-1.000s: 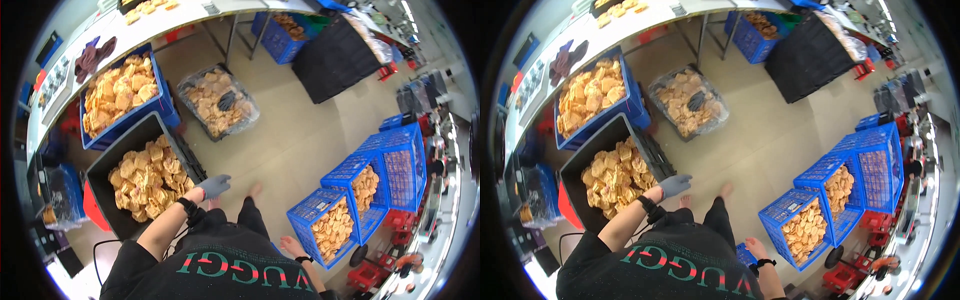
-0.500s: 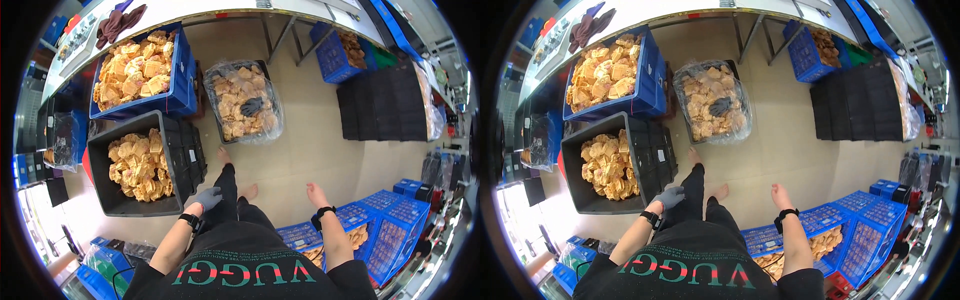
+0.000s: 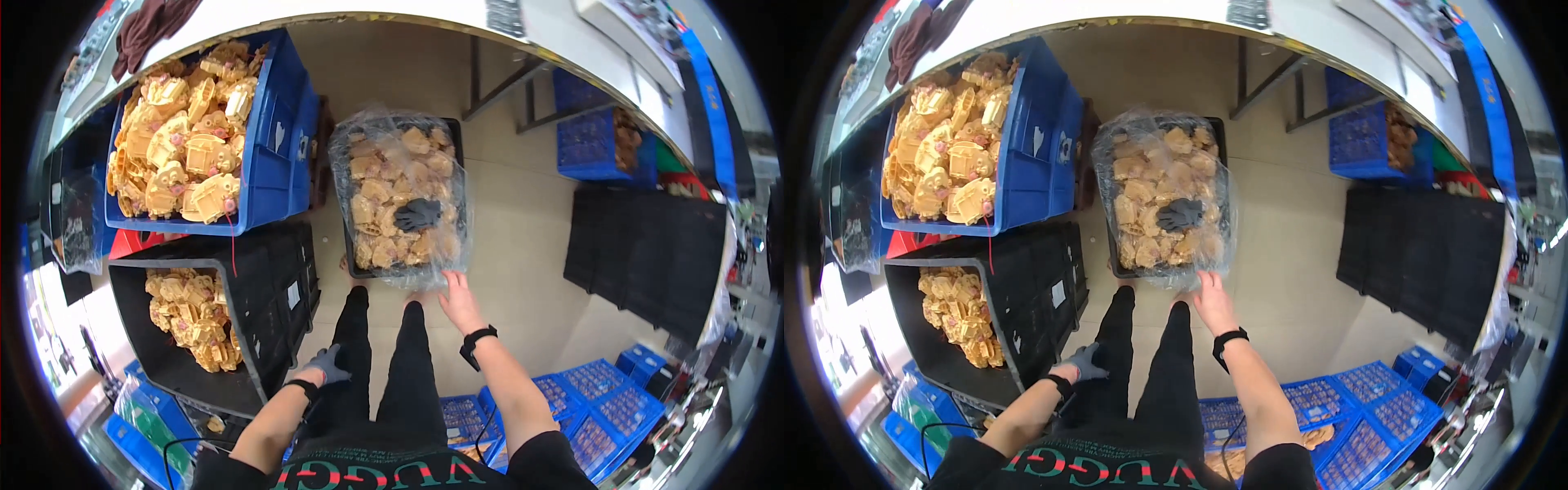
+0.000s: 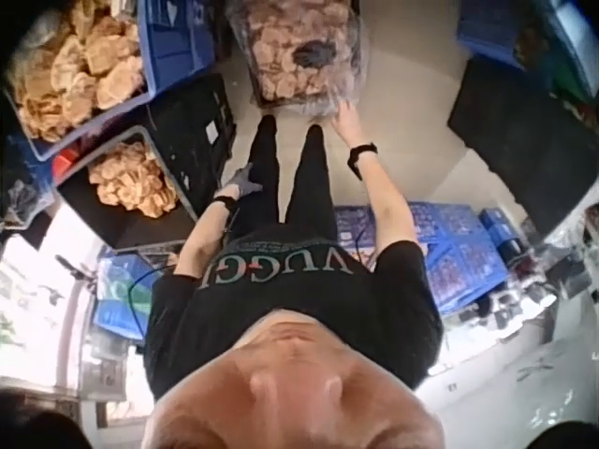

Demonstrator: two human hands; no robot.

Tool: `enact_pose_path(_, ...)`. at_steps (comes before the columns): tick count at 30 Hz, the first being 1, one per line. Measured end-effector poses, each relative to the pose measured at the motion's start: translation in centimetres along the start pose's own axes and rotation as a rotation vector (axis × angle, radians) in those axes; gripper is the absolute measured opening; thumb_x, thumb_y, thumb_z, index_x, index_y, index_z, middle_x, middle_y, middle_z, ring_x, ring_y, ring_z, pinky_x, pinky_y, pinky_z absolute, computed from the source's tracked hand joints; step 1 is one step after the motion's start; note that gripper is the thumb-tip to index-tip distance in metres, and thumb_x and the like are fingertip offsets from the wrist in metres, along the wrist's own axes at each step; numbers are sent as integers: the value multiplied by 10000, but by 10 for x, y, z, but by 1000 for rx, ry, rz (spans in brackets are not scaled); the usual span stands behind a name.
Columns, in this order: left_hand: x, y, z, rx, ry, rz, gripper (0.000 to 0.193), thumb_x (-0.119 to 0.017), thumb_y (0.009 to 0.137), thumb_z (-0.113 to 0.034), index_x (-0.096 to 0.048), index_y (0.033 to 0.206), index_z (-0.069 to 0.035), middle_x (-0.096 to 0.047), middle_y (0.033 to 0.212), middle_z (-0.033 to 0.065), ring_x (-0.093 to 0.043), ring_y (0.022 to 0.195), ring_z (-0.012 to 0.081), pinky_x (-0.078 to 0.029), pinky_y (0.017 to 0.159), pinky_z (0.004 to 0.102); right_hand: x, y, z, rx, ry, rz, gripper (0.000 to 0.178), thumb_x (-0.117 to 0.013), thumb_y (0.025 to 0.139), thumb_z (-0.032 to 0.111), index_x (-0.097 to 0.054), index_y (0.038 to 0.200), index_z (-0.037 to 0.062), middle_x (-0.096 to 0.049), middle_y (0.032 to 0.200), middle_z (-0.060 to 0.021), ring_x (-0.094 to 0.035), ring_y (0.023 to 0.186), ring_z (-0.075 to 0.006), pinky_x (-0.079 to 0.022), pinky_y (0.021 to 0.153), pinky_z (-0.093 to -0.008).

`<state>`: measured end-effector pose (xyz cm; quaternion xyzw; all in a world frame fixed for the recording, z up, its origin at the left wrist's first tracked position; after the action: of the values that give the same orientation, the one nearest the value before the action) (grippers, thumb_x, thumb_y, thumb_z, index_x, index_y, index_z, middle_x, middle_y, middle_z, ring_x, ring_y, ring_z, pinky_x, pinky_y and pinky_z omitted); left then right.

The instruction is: Sort and assemble small plastic toy components on a workbench in a factory setting.

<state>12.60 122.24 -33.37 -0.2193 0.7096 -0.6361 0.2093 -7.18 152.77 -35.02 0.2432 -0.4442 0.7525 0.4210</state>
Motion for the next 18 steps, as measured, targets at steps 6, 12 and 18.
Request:
enact_pose_path(6, -38, 28, -24, 178, 5, -104, 1203, -829, 564, -529, -119, 1505, -288, -115, 1542, 193, -297, 1343, 461, -374, 1045, 526, -32, 156, -23, 40, -287, -14, 689, -706, 742, 140, -392, 1355, 147, -377, 1414, -197, -592, 1044, -378, -518, 837, -453)
enact_pose_path(12, -41, 33, -24, 222, -43, -260, 1206, -801, 563, -591, -103, 1506, -314, -105, 1534, 200, -288, 1336, 477, -405, 995, 554, -76, 229, -29, 80, -495, 68, 668, -652, 765, 125, -389, 1378, 151, -426, 1370, -164, -624, 987, -320, -518, 811, -428)
enact_pose_path(18, -48, 45, -38, 203, -54, -271, 1216, -800, 549, -611, -109, 1505, -314, -103, 1534, 212, -289, 1337, 482, -401, 1005, 543, -95, 239, -89, 7, -526, 242, 313, -652, 778, 220, -599, 1060, 94, -620, 1024, -138, -650, 892, -334, -517, 756, -465)
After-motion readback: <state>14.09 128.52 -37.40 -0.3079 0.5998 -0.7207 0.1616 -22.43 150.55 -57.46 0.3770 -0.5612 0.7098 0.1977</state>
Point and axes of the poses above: each hand's wrist, its own y-axis towards the middle knuckle, its own x-axis out of the back of the hand, z = x × y, the point moved 5 cm from there along y, towards the middle knuckle
